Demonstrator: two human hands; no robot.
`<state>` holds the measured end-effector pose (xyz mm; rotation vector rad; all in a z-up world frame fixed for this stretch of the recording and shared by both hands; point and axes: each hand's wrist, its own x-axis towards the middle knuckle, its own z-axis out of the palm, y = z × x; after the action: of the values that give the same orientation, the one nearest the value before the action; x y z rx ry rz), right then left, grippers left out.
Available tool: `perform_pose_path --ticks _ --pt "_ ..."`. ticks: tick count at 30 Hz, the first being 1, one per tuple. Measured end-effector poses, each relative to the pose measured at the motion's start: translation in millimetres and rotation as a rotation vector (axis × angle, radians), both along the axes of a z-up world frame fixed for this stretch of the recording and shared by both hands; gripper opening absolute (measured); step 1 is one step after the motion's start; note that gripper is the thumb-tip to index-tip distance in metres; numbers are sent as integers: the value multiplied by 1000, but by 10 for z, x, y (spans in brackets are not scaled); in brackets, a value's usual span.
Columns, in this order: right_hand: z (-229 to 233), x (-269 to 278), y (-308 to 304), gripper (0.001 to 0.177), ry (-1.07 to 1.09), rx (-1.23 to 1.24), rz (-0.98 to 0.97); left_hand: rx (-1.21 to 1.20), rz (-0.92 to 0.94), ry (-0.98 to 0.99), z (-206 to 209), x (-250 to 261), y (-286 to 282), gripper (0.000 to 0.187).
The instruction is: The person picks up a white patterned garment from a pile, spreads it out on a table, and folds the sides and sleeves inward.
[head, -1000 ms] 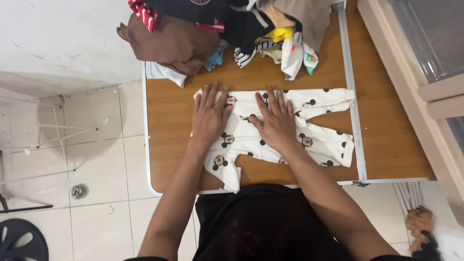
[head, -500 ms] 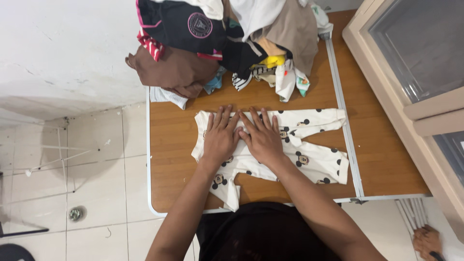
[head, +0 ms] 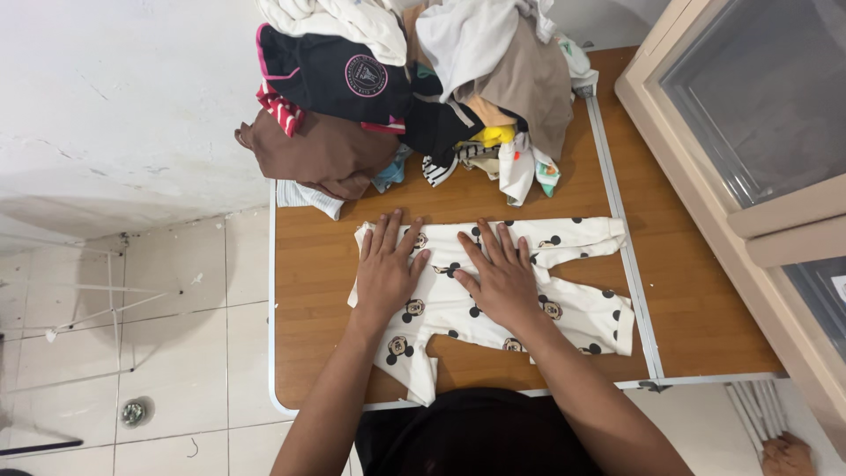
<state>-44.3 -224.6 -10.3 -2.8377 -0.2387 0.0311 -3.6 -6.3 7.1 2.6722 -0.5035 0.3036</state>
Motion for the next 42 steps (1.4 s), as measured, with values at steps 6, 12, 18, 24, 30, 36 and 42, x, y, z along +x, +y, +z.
perform_pose_path --ticks 6,12,18,24,30,36,42 --pt "45 83 -17 64 -23 52 33 -19 33 12 29 -1 -3 54" --pt "44 60 -59 62 -60 102 63 -18 12 -12 26 7 19 54" --pt "82 42 -90 61 -43 121 90 -97 -95 -172 -19 -116 -38 39" --pt "141 14 -84 49 -59 280 47 -193 -272 140 187 -516 -221 25" --pt "285 -182 -116 34 18 433 40 -184 -291 267 406 -541 -228 45" --pt "489 -294 -133 48 125 444 145 -140 -279 218 213 -439 -225 24" --pt "507 -264 -180 58 160 363 220 -112 -252 152 46 -431 -253 12"
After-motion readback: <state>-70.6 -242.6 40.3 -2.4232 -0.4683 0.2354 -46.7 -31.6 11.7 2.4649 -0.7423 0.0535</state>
